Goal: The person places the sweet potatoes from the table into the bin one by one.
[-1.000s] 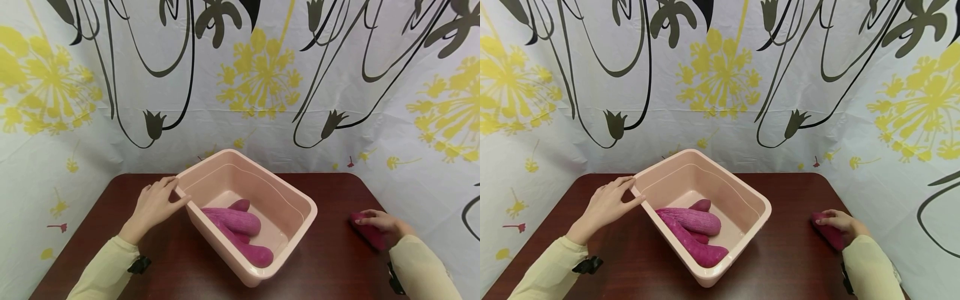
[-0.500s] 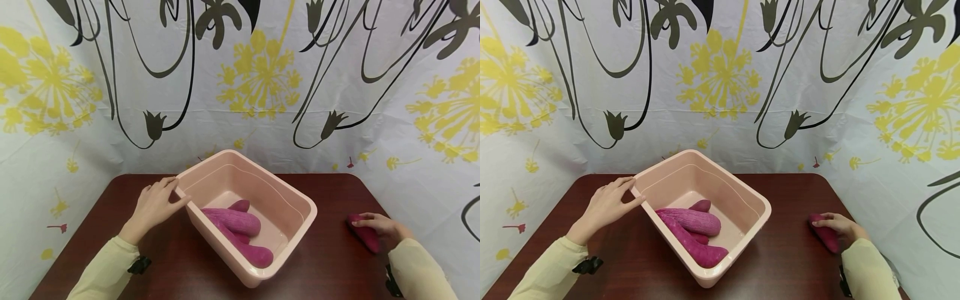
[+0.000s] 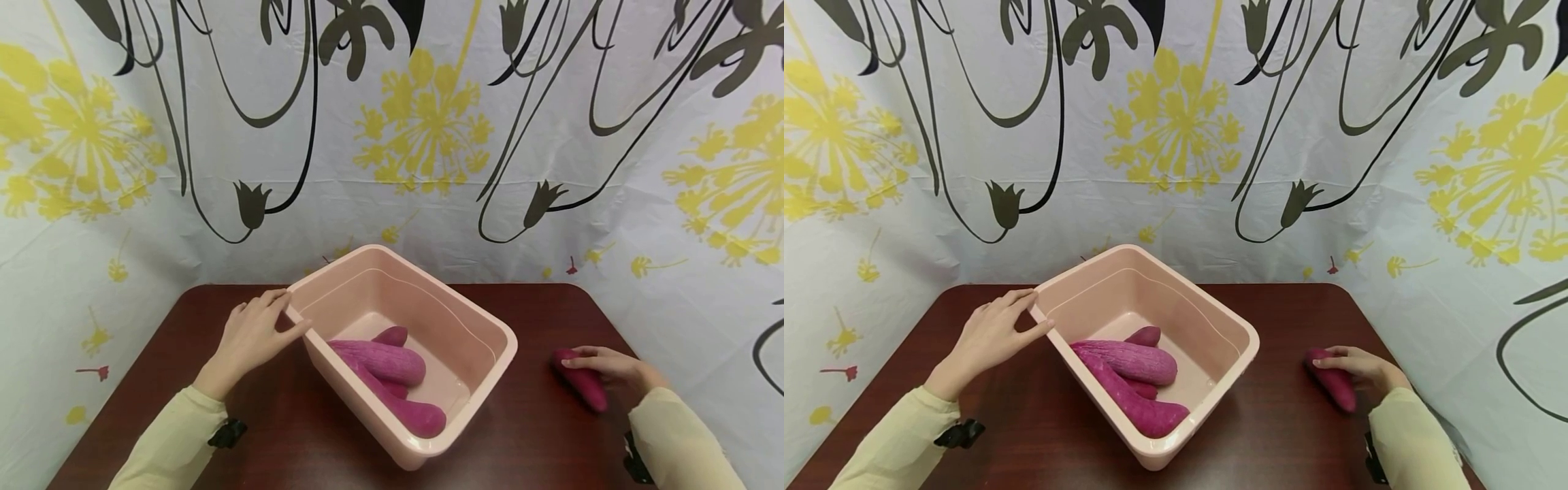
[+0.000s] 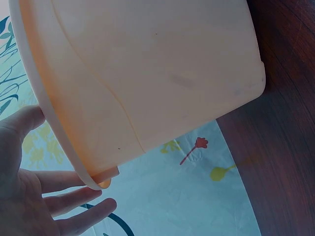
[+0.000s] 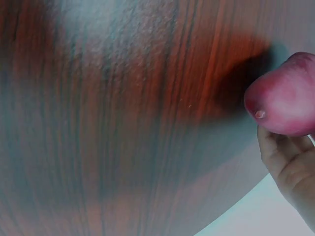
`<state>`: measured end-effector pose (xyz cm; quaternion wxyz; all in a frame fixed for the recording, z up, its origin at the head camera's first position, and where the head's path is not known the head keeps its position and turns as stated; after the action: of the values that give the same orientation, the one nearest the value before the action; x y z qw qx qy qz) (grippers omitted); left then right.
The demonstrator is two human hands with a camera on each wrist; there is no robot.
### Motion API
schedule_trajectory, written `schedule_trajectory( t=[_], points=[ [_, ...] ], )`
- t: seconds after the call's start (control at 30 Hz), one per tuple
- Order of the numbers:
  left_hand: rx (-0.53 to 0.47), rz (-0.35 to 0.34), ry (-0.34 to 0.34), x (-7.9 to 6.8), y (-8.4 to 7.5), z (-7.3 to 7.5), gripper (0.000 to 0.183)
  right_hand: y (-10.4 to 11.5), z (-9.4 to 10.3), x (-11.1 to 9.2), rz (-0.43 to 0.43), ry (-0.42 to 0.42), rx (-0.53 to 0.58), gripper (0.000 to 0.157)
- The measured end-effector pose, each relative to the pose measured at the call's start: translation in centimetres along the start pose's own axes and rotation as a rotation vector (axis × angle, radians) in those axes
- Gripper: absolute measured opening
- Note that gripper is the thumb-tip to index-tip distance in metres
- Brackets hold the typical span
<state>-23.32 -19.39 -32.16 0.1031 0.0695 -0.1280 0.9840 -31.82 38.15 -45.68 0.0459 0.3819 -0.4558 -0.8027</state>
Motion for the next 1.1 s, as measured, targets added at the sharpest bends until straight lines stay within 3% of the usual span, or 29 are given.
schedule_trajectory(
  t=[0.53, 0.87, 1.1],
  points=[
    [0.004, -0.006, -0.003, -0.1, 0.0, 0.0, 0.068, 3.0, -1.9, 0.9, 0.065, 0.105, -0.005, 0.058],
    [0.002, -0.003, 0.000, 0.0, 0.0, 0.0, 0.066, 5.5, -2.3, 0.1, 0.090, 0.150, -0.086, 0.055],
    [0.006, -0.009, -0.001, 0.0, 0.0, 0.0, 0.067, 7.4, -2.7, -0.8, 0.159, 0.208, -0.089, 0.044]
  ],
)
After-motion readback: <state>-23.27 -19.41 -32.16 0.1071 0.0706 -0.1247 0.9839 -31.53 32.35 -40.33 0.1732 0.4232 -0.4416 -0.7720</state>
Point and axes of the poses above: each hand's wrist, its own x-axis towards the middle knuckle, its own z-axis out of the back of the hand, y = z × x, the point moved 5 cm from there along x, towards the middle knuckle, and after that the axes turned 12 degrees about y, right-handed, at the moved point
